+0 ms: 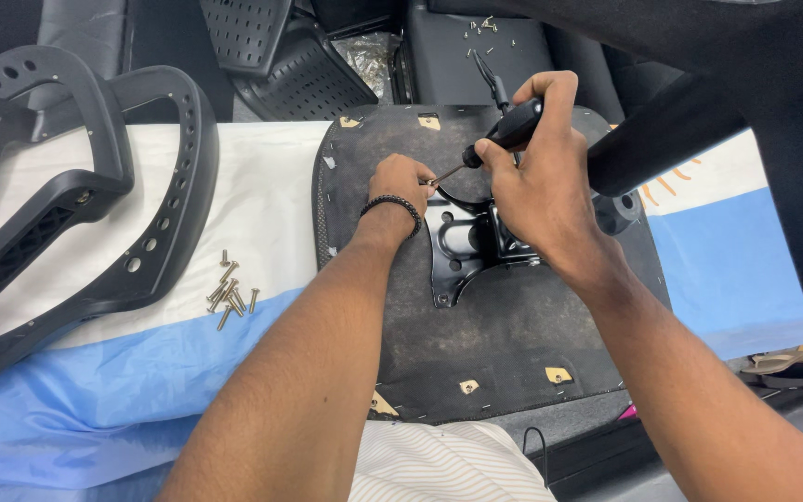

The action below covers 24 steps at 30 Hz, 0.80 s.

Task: The person removes screws from a chair seat cushion, flips the cushion over, and then reattaches the seat to the chair base using a screwdriver and screws.

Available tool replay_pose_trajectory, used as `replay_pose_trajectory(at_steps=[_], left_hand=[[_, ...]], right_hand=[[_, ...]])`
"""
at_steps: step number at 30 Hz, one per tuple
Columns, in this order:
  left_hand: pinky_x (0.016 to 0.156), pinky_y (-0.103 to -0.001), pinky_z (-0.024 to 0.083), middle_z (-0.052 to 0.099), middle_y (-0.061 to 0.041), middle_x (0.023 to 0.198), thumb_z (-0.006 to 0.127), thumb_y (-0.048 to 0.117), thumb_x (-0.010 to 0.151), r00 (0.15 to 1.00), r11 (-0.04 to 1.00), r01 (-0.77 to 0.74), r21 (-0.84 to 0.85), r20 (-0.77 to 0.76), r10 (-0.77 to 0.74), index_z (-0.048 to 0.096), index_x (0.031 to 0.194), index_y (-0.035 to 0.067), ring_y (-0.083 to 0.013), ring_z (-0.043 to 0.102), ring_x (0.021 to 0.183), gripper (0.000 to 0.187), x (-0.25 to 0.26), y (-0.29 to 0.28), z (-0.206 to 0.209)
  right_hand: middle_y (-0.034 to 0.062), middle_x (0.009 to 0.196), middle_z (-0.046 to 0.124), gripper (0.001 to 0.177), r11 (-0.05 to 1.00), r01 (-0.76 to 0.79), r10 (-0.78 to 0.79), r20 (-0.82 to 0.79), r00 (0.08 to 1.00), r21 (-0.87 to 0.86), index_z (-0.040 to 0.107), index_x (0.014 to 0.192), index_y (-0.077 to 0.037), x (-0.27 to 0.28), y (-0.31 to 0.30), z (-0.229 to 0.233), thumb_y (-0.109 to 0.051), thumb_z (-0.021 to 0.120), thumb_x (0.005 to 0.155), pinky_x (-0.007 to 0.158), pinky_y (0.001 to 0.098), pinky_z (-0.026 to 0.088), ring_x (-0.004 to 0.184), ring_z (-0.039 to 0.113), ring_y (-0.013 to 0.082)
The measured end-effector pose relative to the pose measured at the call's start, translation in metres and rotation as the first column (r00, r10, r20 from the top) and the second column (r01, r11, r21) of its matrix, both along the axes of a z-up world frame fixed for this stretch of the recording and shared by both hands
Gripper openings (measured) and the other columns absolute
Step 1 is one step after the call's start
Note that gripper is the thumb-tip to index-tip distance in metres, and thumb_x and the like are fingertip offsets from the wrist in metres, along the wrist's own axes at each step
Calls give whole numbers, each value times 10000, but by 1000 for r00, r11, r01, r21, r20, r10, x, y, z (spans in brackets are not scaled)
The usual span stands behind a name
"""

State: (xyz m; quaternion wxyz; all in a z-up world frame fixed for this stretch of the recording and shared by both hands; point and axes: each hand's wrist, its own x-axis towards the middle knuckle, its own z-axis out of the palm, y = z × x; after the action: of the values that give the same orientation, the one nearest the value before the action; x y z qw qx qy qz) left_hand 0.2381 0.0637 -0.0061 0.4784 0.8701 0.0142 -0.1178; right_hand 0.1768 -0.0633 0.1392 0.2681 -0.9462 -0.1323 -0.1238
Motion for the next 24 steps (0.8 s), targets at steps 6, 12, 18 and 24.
replay_pose_trajectory(at_steps=[6, 12, 18, 24], left_hand=[[958, -373, 570, 745, -109, 1108, 752, 151, 881, 1000, 1000, -24, 3, 18, 24, 813, 1018, 158, -253, 721, 1017, 150, 2, -1, -3], [946, -365, 581, 740, -107, 1110, 743, 131, 882, 1000, 1000, -29, -6, -4, 29, 816, 1012, 150, -244, 727, 1016, 150, 1, -1, -1], [963, -358, 575, 762, -89, 1089, 734, 139, 883, 1000, 1000, -19, 4, -15, 19, 813, 1014, 159, -225, 731, 1008, 154, 1, -2, 2], [940, -337, 599, 768, -71, 1083, 714, 159, 896, 997, 1000, -25, 16, -74, 26, 810, 1013, 157, -185, 738, 986, 152, 1, -5, 4]], right_hand=[[142, 798, 671, 426, 999, 54, -53, -50, 997, 9, 278, 1208, -58, 0, 0, 1, -9, 651, 1009, 490, 292, 583, 669, 763, 210], [149, 826, 677, 435, 1000, 3, -3, -9, 1000, -8, 280, 1212, -50, 3, -1, 0, 9, 654, 997, 539, 270, 611, 720, 771, 204], [157, 829, 680, 427, 1000, -2, 2, -29, 1000, 7, 279, 1211, -45, 4, -3, -2, 12, 644, 998, 545, 275, 615, 735, 778, 211], [170, 834, 686, 426, 1000, -2, 2, -33, 999, 13, 279, 1208, -46, 6, -3, -1, 11, 645, 998, 549, 272, 619, 739, 781, 217]])
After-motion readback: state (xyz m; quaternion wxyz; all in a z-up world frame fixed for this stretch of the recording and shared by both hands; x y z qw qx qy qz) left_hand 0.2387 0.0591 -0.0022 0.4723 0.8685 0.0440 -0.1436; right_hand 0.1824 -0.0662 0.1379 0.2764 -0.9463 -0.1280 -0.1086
